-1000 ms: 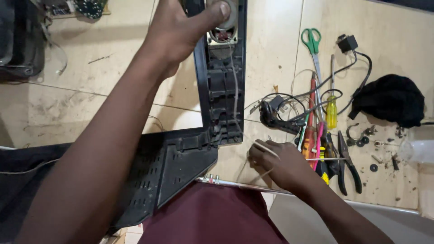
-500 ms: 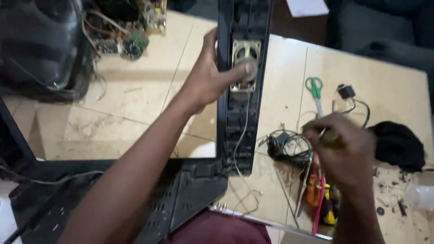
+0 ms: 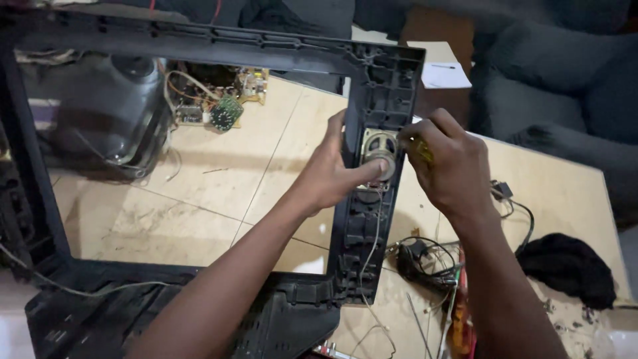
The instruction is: The person uses a yellow screwdriver to tighten screws on a speaker component inside a disassembled television frame. They also connect wires to the speaker terminals and adjust the component's position within the casing.
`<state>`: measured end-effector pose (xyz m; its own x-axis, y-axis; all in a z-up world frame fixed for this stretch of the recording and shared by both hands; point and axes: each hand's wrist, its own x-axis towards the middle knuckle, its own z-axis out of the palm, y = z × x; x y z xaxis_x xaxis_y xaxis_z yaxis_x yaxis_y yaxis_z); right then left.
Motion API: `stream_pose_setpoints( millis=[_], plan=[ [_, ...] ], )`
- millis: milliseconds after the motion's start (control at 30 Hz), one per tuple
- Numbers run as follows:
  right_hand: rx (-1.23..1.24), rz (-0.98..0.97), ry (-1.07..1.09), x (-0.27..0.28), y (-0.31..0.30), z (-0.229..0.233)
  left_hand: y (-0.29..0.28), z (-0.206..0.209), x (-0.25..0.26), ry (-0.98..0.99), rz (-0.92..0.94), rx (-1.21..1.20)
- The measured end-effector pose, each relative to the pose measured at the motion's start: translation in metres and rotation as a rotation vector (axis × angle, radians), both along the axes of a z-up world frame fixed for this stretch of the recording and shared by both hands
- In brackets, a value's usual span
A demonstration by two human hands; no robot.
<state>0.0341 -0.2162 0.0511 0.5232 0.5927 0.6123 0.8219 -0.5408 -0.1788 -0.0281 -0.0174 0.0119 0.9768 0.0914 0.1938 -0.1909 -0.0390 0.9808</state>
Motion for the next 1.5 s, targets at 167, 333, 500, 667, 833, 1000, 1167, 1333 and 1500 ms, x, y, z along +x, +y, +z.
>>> stream_pose_setpoints(
  millis=[167, 333, 500, 667, 833, 1000, 1167, 1333, 1500],
  plan=[
    [-0.226, -0.092, -0.162, 0.0, 0.001, 0.009, 0.004, -0.006, 0.003, 0.038, -0.003, 0.099],
    [-0.319, -0.064, -0.077, 0.012, 0.004, 0.031, 0.005, 0.003, 0.0, 0.059, -0.017, 0.109],
    [-0.362, -0.027, -0.106, 0.013, 0.012, 0.034, 0.007, 0.002, -0.001, 0.079, 0.008, 0.128],
    [-0.361, -0.018, -0.252, 0.017, 0.004, 0.018, 0.006, 0.0, -0.002, 0.054, 0.018, 0.089],
    [-0.124, 0.043, -0.246, 0.034, -0.001, -0.015, 0.007, -0.002, -0.003, 0.051, 0.02, 0.111],
    [0.0, 0.027, -0.273, 0.041, -0.002, -0.03, 0.007, 0.003, -0.005, 0.047, 0.016, 0.109],
    [-0.038, 0.061, -0.45, 0.039, 0.001, -0.03, 0.008, -0.001, 0.0, 0.053, 0.008, 0.131],
    [-0.061, 0.079, -0.518, 0.049, -0.002, -0.031, 0.009, -0.002, -0.002, 0.023, -0.008, 0.099],
    [-0.239, 0.138, -0.447, 0.046, -0.005, 0.003, 0.005, -0.007, 0.001, 0.032, -0.017, 0.118]
  ],
)
